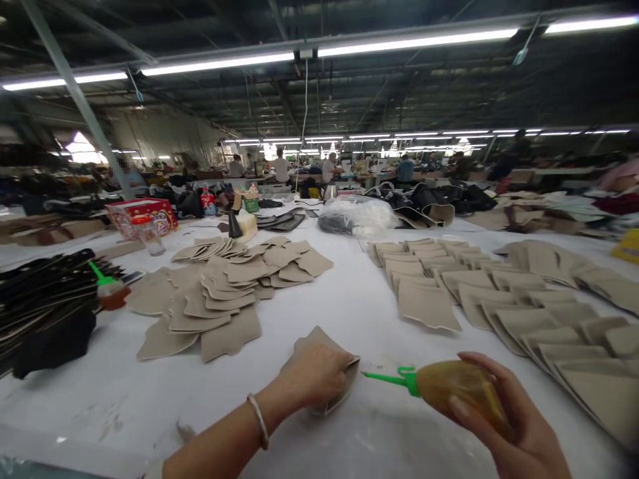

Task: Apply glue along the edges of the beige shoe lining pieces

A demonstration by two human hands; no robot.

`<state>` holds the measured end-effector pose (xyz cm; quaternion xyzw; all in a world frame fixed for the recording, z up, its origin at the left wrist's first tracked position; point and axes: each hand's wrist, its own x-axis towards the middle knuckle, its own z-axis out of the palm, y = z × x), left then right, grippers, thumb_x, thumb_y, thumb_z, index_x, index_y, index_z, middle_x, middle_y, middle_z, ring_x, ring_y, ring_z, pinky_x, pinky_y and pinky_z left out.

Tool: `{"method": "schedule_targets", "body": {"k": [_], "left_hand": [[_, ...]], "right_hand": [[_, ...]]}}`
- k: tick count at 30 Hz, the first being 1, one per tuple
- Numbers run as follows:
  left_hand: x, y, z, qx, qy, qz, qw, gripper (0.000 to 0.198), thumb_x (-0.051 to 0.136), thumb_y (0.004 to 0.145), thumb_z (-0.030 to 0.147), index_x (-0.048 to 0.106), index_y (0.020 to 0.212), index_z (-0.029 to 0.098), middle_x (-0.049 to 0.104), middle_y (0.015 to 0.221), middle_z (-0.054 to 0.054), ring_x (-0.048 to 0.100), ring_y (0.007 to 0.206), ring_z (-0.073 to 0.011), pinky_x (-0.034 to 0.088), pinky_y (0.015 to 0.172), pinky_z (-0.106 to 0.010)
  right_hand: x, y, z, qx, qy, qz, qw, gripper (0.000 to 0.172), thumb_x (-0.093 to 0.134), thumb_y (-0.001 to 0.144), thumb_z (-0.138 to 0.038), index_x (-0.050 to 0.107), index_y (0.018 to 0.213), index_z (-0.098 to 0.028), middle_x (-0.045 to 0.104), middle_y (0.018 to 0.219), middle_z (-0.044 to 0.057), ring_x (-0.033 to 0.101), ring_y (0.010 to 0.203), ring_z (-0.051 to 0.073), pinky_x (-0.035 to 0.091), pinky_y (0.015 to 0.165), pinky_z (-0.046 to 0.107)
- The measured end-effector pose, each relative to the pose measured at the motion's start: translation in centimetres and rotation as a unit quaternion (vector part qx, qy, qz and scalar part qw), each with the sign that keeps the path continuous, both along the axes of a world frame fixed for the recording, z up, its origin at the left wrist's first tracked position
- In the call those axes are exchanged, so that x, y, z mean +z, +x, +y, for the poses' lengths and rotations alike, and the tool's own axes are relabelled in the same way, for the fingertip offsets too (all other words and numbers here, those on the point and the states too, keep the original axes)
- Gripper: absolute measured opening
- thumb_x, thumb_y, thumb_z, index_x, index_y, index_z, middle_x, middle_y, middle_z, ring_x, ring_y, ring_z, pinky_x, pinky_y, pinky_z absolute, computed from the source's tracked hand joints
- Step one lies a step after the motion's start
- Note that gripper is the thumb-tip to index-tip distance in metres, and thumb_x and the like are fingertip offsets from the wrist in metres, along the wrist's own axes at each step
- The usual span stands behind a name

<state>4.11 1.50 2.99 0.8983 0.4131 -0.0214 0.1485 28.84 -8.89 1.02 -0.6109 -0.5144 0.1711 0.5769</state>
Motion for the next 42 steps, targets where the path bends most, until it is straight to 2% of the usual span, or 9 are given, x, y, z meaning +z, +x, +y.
{"method": "schedule_targets", "body": {"k": [3, 7, 14, 19, 26, 36, 42], "left_hand": [[0.7, 0.3, -0.4, 0.012, -0.009, 0.005, 1.000, 0.044, 0.044, 0.075, 0.015, 0.064, 0.111, 0.029, 0.071, 0.096, -0.005, 0.065, 0.085, -0.0229, 0.049, 0.072, -0.031], [1.2, 0.4, -0.6, 0.022, -0.016, -0.003, 1.000, 0.042, 0.043, 0.076, 0.015, 0.065, 0.109, 0.026, 0.071, 0.093, -0.008, 0.066, 0.084, -0.0252, 0.049, 0.071, -0.033], [-0.5, 0.8, -0.6, 0.035, -0.017, -0.030, 0.999, 0.037, 0.039, 0.080, 0.016, 0.064, 0.107, 0.021, 0.070, 0.089, -0.010, 0.066, 0.084, -0.0252, 0.049, 0.071, -0.033], [-0.9, 0.7, -0.6, 0.035, -0.017, -0.040, 0.998, 0.033, 0.039, 0.080, 0.017, 0.064, 0.102, 0.021, 0.070, 0.087, -0.010, 0.066, 0.082, -0.0257, 0.050, 0.071, -0.033], [-1.4, 0.3, -0.2, 0.014, -0.030, -0.094, 0.995, 0.046, 0.038, 0.081, 0.017, 0.061, 0.119, 0.027, 0.071, 0.095, -0.008, 0.067, 0.089, -0.0265, 0.050, 0.077, -0.035], [-0.7, 0.2, -0.2, 0.013, -0.064, -0.093, 0.994, 0.042, 0.042, 0.079, 0.019, 0.064, 0.114, 0.028, 0.071, 0.103, -0.005, 0.065, 0.096, -0.0249, 0.049, 0.082, -0.032], [-0.5, 0.0, -0.2, 0.009, -0.070, -0.086, 0.994, 0.045, 0.042, 0.078, 0.019, 0.062, 0.116, 0.029, 0.070, 0.105, -0.005, 0.064, 0.097, -0.0246, 0.048, 0.083, -0.032]], "right_hand": [[0.4, -1.4, 0.6, 0.030, -0.003, -0.103, 0.994, 0.049, 0.070, 0.079, -0.051, 0.053, 0.118, -0.026, 0.060, 0.111, 0.003, 0.063, 0.096, 0.023, 0.052, 0.082, 0.024], [0.0, -1.9, 1.4, 0.061, 0.023, -0.218, 0.974, 0.046, 0.068, 0.084, -0.048, 0.050, 0.121, -0.028, 0.060, 0.113, 0.002, 0.062, 0.097, 0.023, 0.051, 0.083, 0.026], [-0.2, -2.3, 1.8, 0.088, 0.035, -0.293, 0.951, 0.044, 0.065, 0.087, -0.041, 0.046, 0.124, -0.028, 0.057, 0.117, 0.004, 0.060, 0.100, 0.024, 0.051, 0.084, 0.028], [-0.5, -2.4, 1.3, 0.075, 0.013, -0.280, 0.957, 0.043, 0.064, 0.086, -0.043, 0.047, 0.123, -0.029, 0.057, 0.115, 0.003, 0.061, 0.097, 0.024, 0.051, 0.084, 0.030], [-0.8, -2.7, 1.3, 0.045, 0.013, -0.255, 0.966, 0.044, 0.065, 0.085, -0.049, 0.050, 0.120, -0.026, 0.059, 0.113, 0.004, 0.061, 0.096, 0.025, 0.050, 0.082, 0.031], [-1.0, -2.6, 1.3, 0.028, -0.006, -0.226, 0.974, 0.045, 0.066, 0.083, -0.052, 0.051, 0.119, -0.027, 0.060, 0.110, 0.003, 0.062, 0.092, 0.026, 0.051, 0.082, 0.033], [-0.6, -2.6, 1.0, 0.037, -0.017, -0.192, 0.980, 0.045, 0.066, 0.084, -0.052, 0.051, 0.117, -0.026, 0.061, 0.107, 0.003, 0.062, 0.087, 0.024, 0.052, 0.077, 0.030]]}}
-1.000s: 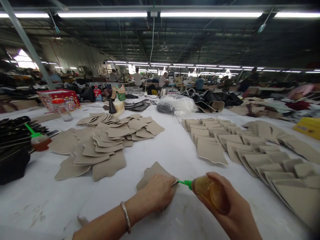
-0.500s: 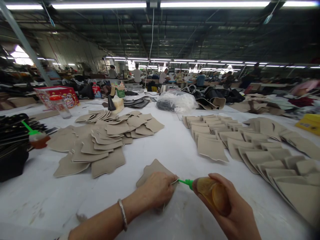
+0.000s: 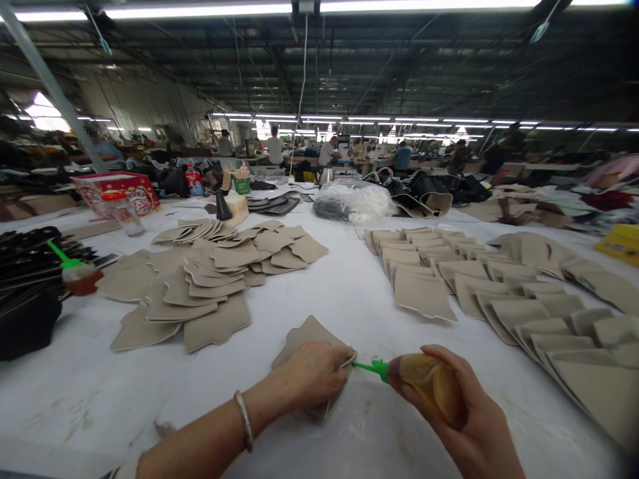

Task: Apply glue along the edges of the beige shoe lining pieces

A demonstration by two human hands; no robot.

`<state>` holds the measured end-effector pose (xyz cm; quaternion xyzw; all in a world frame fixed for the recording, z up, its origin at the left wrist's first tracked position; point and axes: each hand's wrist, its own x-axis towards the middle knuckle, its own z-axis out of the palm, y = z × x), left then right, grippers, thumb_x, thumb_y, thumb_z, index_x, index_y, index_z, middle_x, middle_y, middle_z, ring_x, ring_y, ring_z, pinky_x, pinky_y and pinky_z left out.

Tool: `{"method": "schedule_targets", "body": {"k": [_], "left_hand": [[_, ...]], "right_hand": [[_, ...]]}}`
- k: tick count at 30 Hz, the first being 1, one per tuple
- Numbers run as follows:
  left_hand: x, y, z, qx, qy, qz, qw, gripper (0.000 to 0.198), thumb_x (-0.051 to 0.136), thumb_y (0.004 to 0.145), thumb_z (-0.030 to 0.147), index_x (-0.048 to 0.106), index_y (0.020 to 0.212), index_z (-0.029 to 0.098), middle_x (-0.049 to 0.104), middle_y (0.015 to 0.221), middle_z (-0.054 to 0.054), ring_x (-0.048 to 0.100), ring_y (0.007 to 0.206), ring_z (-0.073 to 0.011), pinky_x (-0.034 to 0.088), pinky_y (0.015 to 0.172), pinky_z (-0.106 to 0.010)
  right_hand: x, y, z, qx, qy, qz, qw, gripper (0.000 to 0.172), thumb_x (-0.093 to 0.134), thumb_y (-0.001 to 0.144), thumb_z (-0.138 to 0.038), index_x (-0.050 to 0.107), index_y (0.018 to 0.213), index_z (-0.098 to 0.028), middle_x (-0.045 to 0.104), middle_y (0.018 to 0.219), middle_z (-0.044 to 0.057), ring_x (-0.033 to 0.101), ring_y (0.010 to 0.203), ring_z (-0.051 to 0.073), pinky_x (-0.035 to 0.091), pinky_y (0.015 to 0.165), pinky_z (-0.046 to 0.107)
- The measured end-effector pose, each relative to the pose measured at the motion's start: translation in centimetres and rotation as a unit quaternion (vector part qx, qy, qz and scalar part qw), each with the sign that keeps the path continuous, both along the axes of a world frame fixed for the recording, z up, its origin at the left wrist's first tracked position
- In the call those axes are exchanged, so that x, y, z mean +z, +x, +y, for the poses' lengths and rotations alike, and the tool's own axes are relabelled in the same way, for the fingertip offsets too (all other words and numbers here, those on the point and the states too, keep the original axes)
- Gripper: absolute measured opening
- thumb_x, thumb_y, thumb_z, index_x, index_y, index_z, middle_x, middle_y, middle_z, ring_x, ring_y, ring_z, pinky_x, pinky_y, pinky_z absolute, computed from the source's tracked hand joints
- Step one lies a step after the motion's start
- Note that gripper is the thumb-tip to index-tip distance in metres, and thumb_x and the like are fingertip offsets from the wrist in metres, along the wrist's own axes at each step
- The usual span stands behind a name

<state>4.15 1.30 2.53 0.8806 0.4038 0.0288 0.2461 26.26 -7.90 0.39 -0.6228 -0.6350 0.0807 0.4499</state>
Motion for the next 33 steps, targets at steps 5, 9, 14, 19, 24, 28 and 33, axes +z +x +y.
{"method": "schedule_targets", "body": {"k": [5, 9, 14, 19, 24, 28, 33], "left_hand": [[-0.2, -0.2, -0.2, 0.000, 0.014, 0.006, 1.000, 0.046, 0.042, 0.078, 0.021, 0.061, 0.120, 0.030, 0.071, 0.100, -0.005, 0.065, 0.093, -0.0250, 0.048, 0.080, -0.033], [-0.5, -0.2, 0.0, -0.008, 0.018, 0.005, 1.000, 0.045, 0.043, 0.079, 0.022, 0.061, 0.120, 0.030, 0.071, 0.099, -0.005, 0.064, 0.092, -0.0238, 0.048, 0.079, -0.031], [-0.7, -0.4, 0.1, -0.013, 0.018, 0.002, 1.000, 0.048, 0.042, 0.079, 0.021, 0.058, 0.123, 0.031, 0.070, 0.098, -0.004, 0.064, 0.091, -0.0231, 0.047, 0.079, -0.031], [-1.2, -0.7, -0.1, -0.013, 0.021, -0.010, 1.000, 0.050, 0.042, 0.080, 0.021, 0.056, 0.127, 0.031, 0.069, 0.104, -0.005, 0.063, 0.094, -0.0234, 0.047, 0.082, -0.031], [-1.0, -0.9, -0.4, -0.011, 0.037, 0.006, 0.999, 0.052, 0.039, 0.082, 0.021, 0.050, 0.132, 0.030, 0.067, 0.099, -0.006, 0.063, 0.090, -0.0236, 0.048, 0.079, -0.032], [-1.0, -0.8, -0.5, -0.009, 0.039, 0.008, 0.999, 0.051, 0.036, 0.084, 0.021, 0.049, 0.132, 0.030, 0.065, 0.098, -0.005, 0.062, 0.089, -0.0225, 0.047, 0.080, -0.032], [-1.4, -0.8, -0.5, -0.004, 0.024, 0.004, 1.000, 0.050, 0.033, 0.088, 0.024, 0.045, 0.136, 0.031, 0.062, 0.099, -0.005, 0.061, 0.089, -0.0225, 0.046, 0.080, -0.032]], "right_hand": [[-0.4, 0.5, 0.2, -0.015, -0.002, 0.017, 1.000, 0.044, 0.065, 0.084, -0.051, 0.051, 0.117, -0.025, 0.059, 0.109, 0.003, 0.062, 0.088, 0.025, 0.051, 0.080, 0.032], [-1.0, 0.8, 0.1, 0.016, -0.012, 0.043, 0.999, 0.043, 0.066, 0.084, -0.049, 0.051, 0.117, -0.026, 0.060, 0.106, 0.002, 0.062, 0.087, 0.024, 0.052, 0.075, 0.028], [-0.9, 1.1, 0.5, 0.000, -0.015, 0.060, 0.998, 0.044, 0.066, 0.083, -0.049, 0.051, 0.118, -0.026, 0.059, 0.106, 0.001, 0.061, 0.085, 0.023, 0.049, 0.075, 0.028], [-1.2, 0.4, -0.3, 0.021, -0.032, 0.101, 0.994, 0.040, 0.064, 0.085, -0.047, 0.050, 0.117, -0.027, 0.057, 0.108, 0.000, 0.059, 0.089, 0.021, 0.046, 0.077, 0.025], [-1.3, 0.0, -0.8, 0.030, -0.057, 0.160, 0.985, 0.042, 0.064, 0.085, -0.048, 0.050, 0.118, -0.027, 0.057, 0.104, -0.001, 0.059, 0.088, 0.021, 0.045, 0.076, 0.025], [-1.2, -0.1, -1.1, 0.003, -0.054, 0.153, 0.987, 0.044, 0.067, 0.082, -0.049, 0.051, 0.116, -0.026, 0.057, 0.106, 0.000, 0.058, 0.089, 0.022, 0.043, 0.080, 0.026], [-1.6, -1.0, -1.8, 0.041, -0.062, 0.170, 0.983, 0.041, 0.063, 0.085, -0.047, 0.051, 0.117, -0.025, 0.057, 0.107, 0.002, 0.058, 0.091, 0.023, 0.046, 0.077, 0.025]]}}
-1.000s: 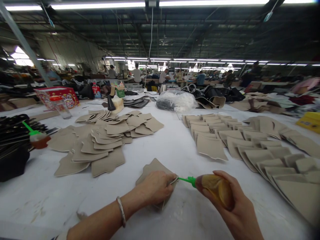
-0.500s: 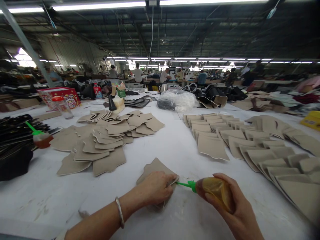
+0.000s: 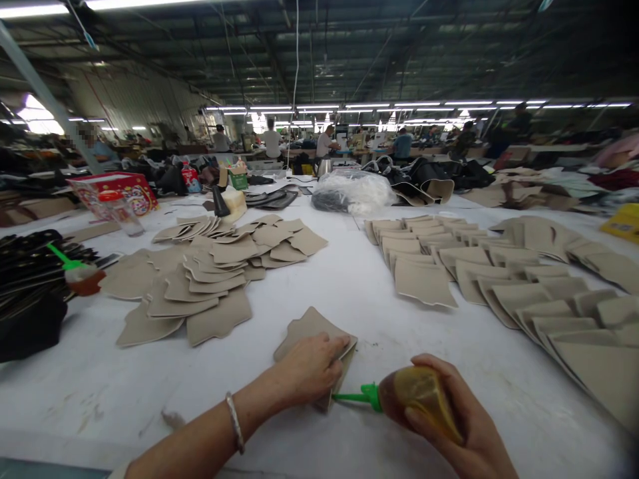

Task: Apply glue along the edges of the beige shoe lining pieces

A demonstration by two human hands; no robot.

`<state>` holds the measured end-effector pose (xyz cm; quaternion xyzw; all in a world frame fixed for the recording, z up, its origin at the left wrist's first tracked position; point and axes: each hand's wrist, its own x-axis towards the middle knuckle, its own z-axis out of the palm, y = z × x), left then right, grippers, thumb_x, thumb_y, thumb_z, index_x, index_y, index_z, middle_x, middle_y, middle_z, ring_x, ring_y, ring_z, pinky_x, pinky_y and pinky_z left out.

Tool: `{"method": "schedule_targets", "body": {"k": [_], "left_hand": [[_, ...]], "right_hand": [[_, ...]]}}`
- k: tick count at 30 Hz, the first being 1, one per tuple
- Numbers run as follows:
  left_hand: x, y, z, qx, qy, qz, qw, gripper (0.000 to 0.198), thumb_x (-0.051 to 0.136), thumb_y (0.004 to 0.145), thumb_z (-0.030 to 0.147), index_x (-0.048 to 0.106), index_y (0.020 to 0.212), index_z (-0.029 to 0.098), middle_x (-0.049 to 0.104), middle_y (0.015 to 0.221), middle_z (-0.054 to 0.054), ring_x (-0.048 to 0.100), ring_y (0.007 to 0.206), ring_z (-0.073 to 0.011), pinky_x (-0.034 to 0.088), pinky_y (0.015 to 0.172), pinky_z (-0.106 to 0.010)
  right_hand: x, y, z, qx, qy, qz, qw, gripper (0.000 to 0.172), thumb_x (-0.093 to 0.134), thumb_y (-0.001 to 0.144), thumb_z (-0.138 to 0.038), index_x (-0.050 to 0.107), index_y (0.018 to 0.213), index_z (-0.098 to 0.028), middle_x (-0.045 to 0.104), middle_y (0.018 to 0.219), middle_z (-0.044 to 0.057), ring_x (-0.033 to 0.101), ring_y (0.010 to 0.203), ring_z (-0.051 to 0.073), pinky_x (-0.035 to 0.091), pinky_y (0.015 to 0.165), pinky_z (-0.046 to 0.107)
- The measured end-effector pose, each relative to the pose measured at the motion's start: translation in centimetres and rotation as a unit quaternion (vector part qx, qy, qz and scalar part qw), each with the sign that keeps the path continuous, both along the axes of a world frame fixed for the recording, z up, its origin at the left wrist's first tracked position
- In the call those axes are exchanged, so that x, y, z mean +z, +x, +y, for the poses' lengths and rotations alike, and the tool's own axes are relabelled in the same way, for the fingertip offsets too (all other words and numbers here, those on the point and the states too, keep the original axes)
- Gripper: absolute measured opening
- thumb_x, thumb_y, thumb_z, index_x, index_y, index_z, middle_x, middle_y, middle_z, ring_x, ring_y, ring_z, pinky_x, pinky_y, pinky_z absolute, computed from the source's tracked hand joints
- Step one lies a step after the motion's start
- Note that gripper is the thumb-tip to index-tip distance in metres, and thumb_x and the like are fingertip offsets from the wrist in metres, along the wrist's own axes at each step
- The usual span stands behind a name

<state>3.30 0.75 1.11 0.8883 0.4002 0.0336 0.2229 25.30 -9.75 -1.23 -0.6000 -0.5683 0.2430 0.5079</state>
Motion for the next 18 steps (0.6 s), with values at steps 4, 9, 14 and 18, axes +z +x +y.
{"method": "schedule_targets", "body": {"k": [4, 9, 14, 18], "left_hand": [[-0.2, 0.0, 0.0, 0.001, -0.011, -0.002, 1.000, 0.050, 0.031, 0.089, 0.024, 0.044, 0.137, 0.028, 0.061, 0.101, -0.006, 0.061, 0.091, -0.0228, 0.046, 0.083, -0.033], [-0.2, 0.0, -0.1, 0.009, -0.019, -0.001, 1.000, 0.052, 0.029, 0.090, 0.027, 0.039, 0.141, 0.025, 0.060, 0.106, -0.008, 0.060, 0.094, -0.0245, 0.045, 0.085, -0.035], [-0.1, 0.0, -0.3, 0.012, -0.022, 0.006, 1.000, 0.051, 0.028, 0.091, 0.028, 0.041, 0.140, 0.023, 0.059, 0.104, -0.008, 0.060, 0.093, -0.0242, 0.046, 0.084, -0.035], [0.0, 0.1, -0.3, 0.011, -0.030, 0.007, 0.999, 0.052, 0.029, 0.091, 0.028, 0.041, 0.141, 0.021, 0.058, 0.107, -0.008, 0.059, 0.096, -0.0248, 0.045, 0.085, -0.035]], "right_hand": [[-0.9, 1.0, 0.1, 0.008, 0.028, -0.051, 0.998, 0.041, 0.067, 0.086, -0.043, 0.051, 0.118, -0.025, 0.058, 0.107, 0.001, 0.061, 0.088, 0.020, 0.049, 0.075, 0.021], [-1.7, 1.7, -0.2, 0.091, 0.014, -0.055, 0.994, 0.041, 0.064, 0.090, -0.040, 0.045, 0.124, -0.028, 0.058, 0.113, 0.002, 0.061, 0.096, 0.021, 0.050, 0.079, 0.020], [-1.5, 1.0, -0.5, 0.027, 0.008, -0.031, 0.999, 0.041, 0.066, 0.087, -0.042, 0.048, 0.120, -0.027, 0.057, 0.107, 0.001, 0.060, 0.089, 0.020, 0.047, 0.079, 0.022], [-1.7, 0.1, -0.9, 0.046, -0.016, 0.060, 0.997, 0.045, 0.066, 0.085, -0.045, 0.048, 0.121, -0.026, 0.057, 0.111, 0.002, 0.058, 0.095, 0.023, 0.046, 0.078, 0.024]]}}
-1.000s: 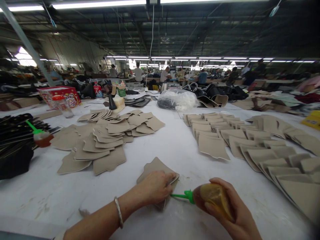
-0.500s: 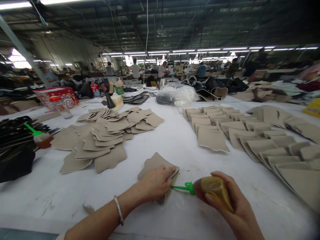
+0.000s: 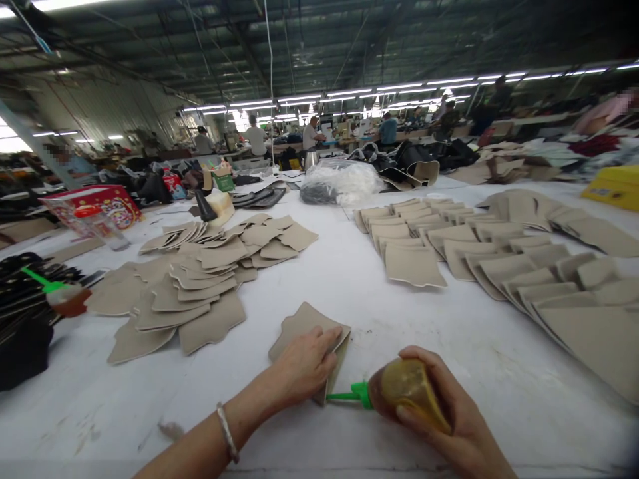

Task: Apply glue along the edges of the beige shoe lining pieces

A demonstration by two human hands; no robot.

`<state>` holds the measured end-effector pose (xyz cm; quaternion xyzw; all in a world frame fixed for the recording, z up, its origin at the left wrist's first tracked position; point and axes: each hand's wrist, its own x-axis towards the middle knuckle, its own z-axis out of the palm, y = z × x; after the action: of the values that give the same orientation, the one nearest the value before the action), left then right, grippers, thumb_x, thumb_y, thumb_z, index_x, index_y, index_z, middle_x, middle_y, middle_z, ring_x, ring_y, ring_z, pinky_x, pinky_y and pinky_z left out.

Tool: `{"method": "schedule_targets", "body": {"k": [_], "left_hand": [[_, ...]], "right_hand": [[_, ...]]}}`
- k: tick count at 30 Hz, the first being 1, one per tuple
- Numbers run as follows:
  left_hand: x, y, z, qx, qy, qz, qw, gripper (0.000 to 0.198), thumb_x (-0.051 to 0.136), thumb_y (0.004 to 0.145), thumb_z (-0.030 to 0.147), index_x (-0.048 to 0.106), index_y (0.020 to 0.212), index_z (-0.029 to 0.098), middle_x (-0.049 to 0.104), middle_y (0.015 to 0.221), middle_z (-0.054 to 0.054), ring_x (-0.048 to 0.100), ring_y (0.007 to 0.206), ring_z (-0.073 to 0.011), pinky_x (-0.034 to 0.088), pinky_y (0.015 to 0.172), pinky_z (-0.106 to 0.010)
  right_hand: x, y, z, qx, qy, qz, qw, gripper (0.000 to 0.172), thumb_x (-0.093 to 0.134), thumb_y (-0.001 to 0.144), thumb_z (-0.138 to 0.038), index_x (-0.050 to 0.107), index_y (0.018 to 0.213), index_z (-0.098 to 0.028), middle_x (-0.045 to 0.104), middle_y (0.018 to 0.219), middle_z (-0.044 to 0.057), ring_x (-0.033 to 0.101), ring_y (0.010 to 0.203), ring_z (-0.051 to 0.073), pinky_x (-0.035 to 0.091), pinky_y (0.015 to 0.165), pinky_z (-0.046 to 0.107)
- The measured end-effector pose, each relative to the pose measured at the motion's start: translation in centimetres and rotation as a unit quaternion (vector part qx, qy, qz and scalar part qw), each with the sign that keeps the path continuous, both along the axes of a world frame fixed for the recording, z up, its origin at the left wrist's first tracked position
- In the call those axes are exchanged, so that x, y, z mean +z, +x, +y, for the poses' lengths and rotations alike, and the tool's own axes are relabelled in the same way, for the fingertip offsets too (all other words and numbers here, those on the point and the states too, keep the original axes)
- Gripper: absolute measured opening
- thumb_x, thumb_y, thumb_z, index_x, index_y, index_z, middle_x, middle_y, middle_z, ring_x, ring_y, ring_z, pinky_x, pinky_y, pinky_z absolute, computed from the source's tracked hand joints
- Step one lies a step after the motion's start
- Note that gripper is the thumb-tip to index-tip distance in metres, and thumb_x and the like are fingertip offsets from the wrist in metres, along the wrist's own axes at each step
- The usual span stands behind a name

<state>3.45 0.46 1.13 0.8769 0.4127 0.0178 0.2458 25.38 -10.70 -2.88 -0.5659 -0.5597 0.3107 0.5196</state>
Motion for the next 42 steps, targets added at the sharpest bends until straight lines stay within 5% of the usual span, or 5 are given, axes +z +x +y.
{"method": "schedule_targets", "body": {"k": [6, 12, 18, 24, 42], "left_hand": [[0.0, 0.1, -0.1, 0.009, -0.016, 0.002, 1.000, 0.051, 0.028, 0.093, 0.029, 0.041, 0.142, 0.022, 0.058, 0.108, -0.008, 0.059, 0.097, -0.0237, 0.043, 0.087, -0.034], [0.0, 0.2, -0.1, 0.007, -0.023, -0.005, 1.000, 0.051, 0.028, 0.093, 0.029, 0.039, 0.143, 0.022, 0.058, 0.111, -0.008, 0.058, 0.100, -0.0230, 0.042, 0.090, -0.033], [0.3, 0.4, -0.1, 0.015, -0.035, 0.006, 0.999, 0.050, 0.029, 0.093, 0.027, 0.042, 0.141, 0.023, 0.058, 0.113, -0.008, 0.057, 0.104, -0.0219, 0.040, 0.094, -0.031], [0.3, 0.6, 0.0, 0.019, -0.043, 0.002, 0.999, 0.051, 0.031, 0.093, 0.029, 0.041, 0.142, 0.022, 0.059, 0.114, -0.007, 0.057, 0.105, -0.0212, 0.040, 0.097, -0.030], [0.9, 0.9, 0.1, 0.016, -0.036, 0.023, 0.999, 0.053, 0.034, 0.089, 0.024, 0.043, 0.141, 0.020, 0.060, 0.116, -0.007, 0.057, 0.107, -0.0209, 0.040, 0.097, -0.029]], "right_hand": [[-0.2, 1.3, 0.4, -0.033, 0.013, -0.063, 0.997, 0.044, 0.068, 0.085, -0.041, 0.047, 0.121, -0.026, 0.058, 0.104, 0.002, 0.059, 0.088, 0.022, 0.047, 0.077, 0.025], [-0.2, 0.9, 0.3, 0.066, -0.005, 0.002, 0.998, 0.046, 0.068, 0.086, -0.041, 0.045, 0.123, -0.024, 0.054, 0.115, 0.005, 0.058, 0.099, 0.024, 0.048, 0.084, 0.027], [0.1, 1.7, 1.7, -0.061, 0.022, -0.026, 0.998, 0.045, 0.068, 0.086, -0.043, 0.045, 0.121, -0.027, 0.055, 0.111, 0.002, 0.057, 0.094, 0.022, 0.045, 0.081, 0.027], [0.1, 1.7, 1.5, 0.041, 0.008, 0.016, 0.999, 0.044, 0.069, 0.086, -0.040, 0.046, 0.121, -0.027, 0.056, 0.109, 0.001, 0.058, 0.093, 0.020, 0.047, 0.081, 0.025], [1.0, 2.1, 2.3, -0.087, 0.067, -0.076, 0.991, 0.041, 0.067, 0.087, -0.038, 0.046, 0.121, -0.027, 0.055, 0.113, 0.003, 0.058, 0.095, 0.022, 0.047, 0.084, 0.030]]}}
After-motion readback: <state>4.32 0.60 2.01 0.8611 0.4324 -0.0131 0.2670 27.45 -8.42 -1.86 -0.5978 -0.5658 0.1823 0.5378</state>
